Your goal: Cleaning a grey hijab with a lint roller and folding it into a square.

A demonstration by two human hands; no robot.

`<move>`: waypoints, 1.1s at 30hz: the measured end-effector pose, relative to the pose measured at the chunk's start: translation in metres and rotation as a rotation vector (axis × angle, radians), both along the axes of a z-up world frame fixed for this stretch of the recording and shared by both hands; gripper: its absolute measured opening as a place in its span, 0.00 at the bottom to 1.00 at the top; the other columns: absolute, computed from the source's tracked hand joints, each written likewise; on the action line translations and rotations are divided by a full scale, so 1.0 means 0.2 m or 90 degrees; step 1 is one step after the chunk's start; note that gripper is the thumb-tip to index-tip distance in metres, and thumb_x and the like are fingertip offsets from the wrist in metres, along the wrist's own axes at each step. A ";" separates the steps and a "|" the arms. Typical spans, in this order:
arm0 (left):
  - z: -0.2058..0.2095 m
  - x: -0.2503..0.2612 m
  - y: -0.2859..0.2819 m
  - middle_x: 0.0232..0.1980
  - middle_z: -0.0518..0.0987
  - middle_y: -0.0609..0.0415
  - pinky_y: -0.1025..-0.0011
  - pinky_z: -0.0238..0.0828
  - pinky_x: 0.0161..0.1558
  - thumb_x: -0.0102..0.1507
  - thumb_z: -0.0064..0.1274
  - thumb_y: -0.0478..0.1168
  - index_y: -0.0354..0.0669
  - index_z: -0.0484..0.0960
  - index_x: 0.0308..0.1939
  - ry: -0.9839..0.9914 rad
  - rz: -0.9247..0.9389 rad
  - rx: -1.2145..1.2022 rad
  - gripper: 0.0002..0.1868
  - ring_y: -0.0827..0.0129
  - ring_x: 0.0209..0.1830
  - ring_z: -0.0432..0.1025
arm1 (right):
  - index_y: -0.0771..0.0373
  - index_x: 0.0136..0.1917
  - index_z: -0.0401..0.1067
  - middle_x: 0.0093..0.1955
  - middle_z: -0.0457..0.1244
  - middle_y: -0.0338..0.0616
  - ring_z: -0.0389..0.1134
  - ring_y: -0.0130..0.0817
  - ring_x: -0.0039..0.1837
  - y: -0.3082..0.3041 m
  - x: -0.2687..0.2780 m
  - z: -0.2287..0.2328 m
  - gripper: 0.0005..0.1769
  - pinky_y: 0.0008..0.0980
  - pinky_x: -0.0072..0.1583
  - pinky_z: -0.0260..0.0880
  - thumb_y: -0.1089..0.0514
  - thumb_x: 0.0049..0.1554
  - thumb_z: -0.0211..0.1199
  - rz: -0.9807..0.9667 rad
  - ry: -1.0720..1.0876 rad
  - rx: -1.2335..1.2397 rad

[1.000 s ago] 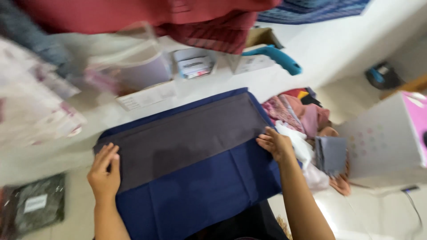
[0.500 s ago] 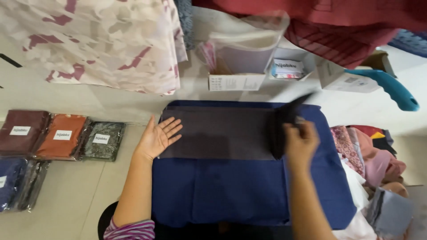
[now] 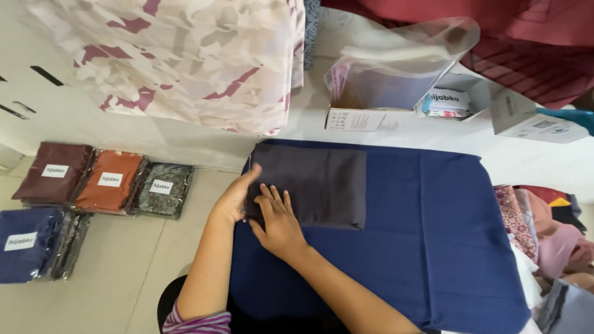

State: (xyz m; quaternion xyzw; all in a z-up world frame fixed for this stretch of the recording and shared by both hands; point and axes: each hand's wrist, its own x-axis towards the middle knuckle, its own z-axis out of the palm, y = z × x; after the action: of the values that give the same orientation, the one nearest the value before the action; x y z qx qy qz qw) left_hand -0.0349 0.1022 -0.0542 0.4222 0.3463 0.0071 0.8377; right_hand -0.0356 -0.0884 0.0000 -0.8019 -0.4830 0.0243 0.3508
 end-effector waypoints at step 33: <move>0.39 0.07 -0.52 0.58 0.77 0.43 0.52 0.73 0.55 0.64 0.57 0.44 0.47 0.74 0.69 -0.035 -0.016 1.407 0.28 0.47 0.60 0.73 | 0.57 0.81 0.58 0.82 0.51 0.54 0.53 0.57 0.80 -0.77 0.62 0.07 0.38 0.65 0.72 0.52 0.54 0.57 0.56 -0.236 -0.216 -0.105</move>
State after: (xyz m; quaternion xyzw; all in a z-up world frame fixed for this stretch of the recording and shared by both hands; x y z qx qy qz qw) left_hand -0.0206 -0.0019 0.0246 0.9412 0.1258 0.3134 0.0067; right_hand 0.0875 -0.2421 0.0137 -0.8951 -0.3762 -0.1356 0.1970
